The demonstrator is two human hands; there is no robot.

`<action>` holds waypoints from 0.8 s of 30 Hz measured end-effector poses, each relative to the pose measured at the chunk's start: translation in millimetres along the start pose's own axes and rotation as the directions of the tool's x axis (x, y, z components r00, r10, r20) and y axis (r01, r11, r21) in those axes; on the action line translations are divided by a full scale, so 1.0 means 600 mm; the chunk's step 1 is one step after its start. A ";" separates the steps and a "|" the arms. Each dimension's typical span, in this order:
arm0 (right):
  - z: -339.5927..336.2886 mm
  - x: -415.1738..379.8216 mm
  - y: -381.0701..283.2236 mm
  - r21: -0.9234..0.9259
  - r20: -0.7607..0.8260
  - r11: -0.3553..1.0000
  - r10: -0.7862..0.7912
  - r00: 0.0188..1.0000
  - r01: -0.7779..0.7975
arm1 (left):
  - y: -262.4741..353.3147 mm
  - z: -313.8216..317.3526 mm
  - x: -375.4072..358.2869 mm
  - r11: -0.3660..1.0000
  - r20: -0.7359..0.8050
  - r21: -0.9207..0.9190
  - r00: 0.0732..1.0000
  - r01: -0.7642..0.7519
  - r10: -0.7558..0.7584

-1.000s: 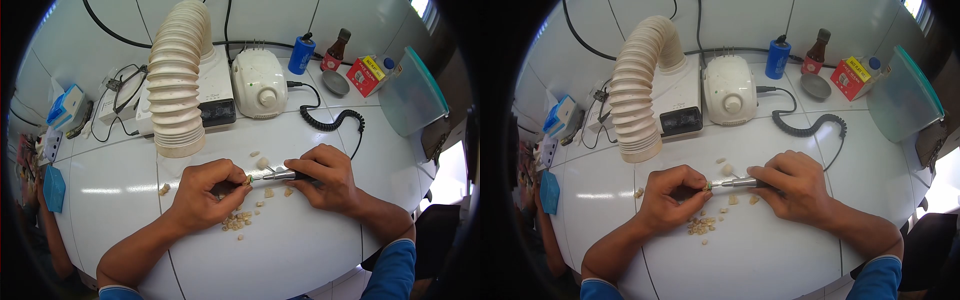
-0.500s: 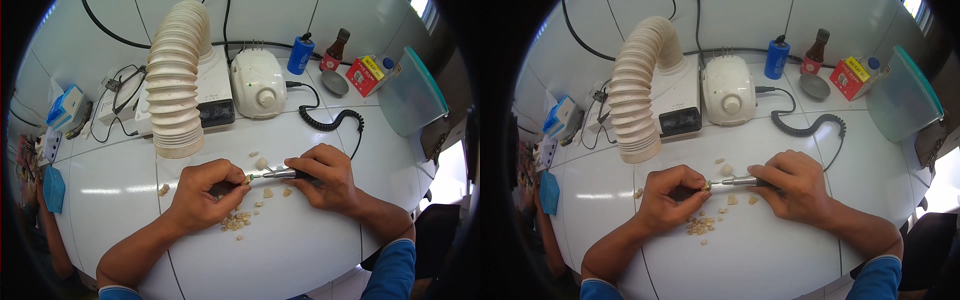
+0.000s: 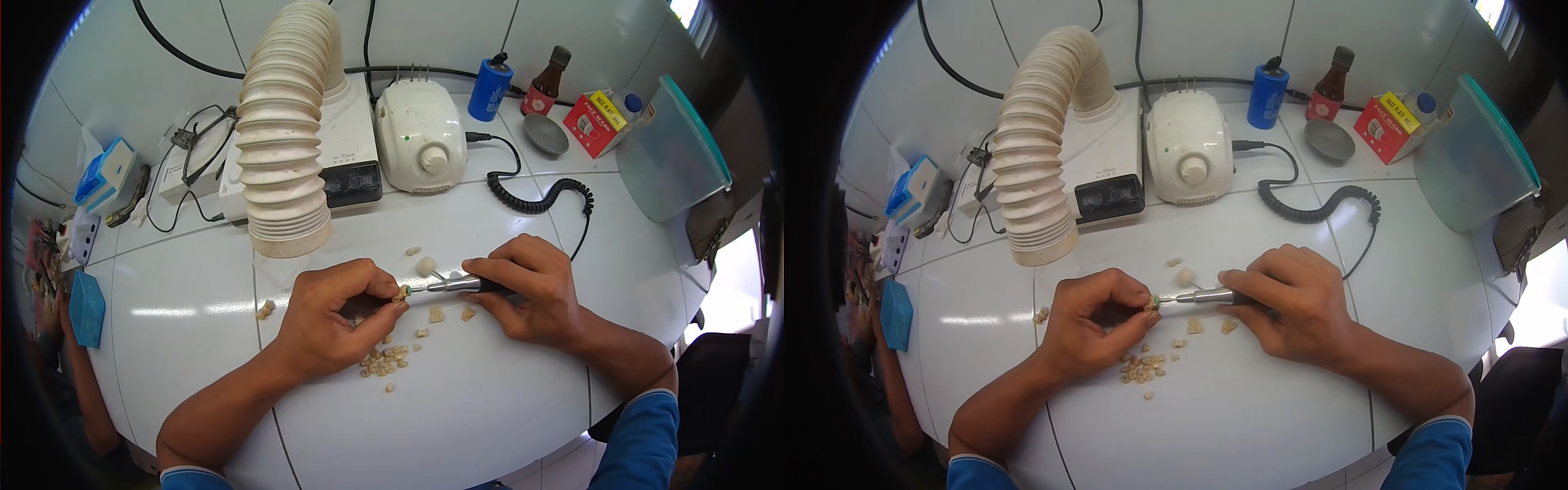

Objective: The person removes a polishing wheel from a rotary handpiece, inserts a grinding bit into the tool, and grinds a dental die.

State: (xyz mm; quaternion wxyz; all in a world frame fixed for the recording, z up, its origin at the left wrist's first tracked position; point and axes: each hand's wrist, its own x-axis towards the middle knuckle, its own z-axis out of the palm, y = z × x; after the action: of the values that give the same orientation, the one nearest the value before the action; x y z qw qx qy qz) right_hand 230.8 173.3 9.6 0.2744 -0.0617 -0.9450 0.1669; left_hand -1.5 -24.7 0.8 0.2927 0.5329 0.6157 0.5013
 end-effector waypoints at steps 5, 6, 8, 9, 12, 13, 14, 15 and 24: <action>-0.001 0.000 -0.002 0.000 0.001 1.000 -0.001 1.000 0.001 | -0.003 0.001 -0.001 1.000 0.000 0.015 1.000 -0.026 0.026; 0.000 0.000 -0.001 -0.013 0.000 1.000 0.006 1.000 -0.006 | -0.001 0.000 0.000 1.000 0.005 0.020 1.000 -0.007 0.007; 0.002 -0.002 0.002 -0.026 0.001 1.000 0.014 1.000 -0.014 | 0.000 0.000 0.000 1.000 0.009 0.024 1.000 0.013 -0.013; 0.004 -0.003 0.006 -0.022 -0.023 0.999 0.031 0.999 -0.031 | -0.001 0.000 0.001 1.000 -0.004 0.018 1.000 0.018 -0.018; 0.000 -0.001 0.002 -0.027 -0.035 0.999 0.040 0.999 -0.041 | 0.000 0.001 0.003 1.000 -0.019 0.030 1.000 0.008 -0.008; -0.001 0.001 -0.001 -0.036 -0.024 0.999 0.033 0.999 -0.033 | 0.000 0.001 0.003 0.999 -0.020 0.048 1.000 -0.006 0.007; -0.001 0.000 0.000 -0.036 -0.023 0.999 0.032 0.999 -0.033 | -0.001 0.002 0.003 0.999 -0.020 0.048 1.000 -0.005 0.006; 0.000 0.000 0.002 -0.042 -0.018 0.999 0.014 1.000 -0.015 | -0.002 0.002 0.004 0.999 -0.027 0.053 1.000 -0.008 0.010; 0.000 0.000 -0.003 -0.081 0.003 0.997 -0.010 1.000 0.010 | -0.001 0.004 0.003 0.997 -0.006 0.078 1.000 0.023 -0.023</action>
State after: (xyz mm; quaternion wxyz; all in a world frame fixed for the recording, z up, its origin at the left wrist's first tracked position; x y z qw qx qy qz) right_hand 230.7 171.6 10.0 0.2715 -0.0680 -0.9516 0.1272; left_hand -0.3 -22.2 -0.1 0.2758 0.5356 0.6417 0.4747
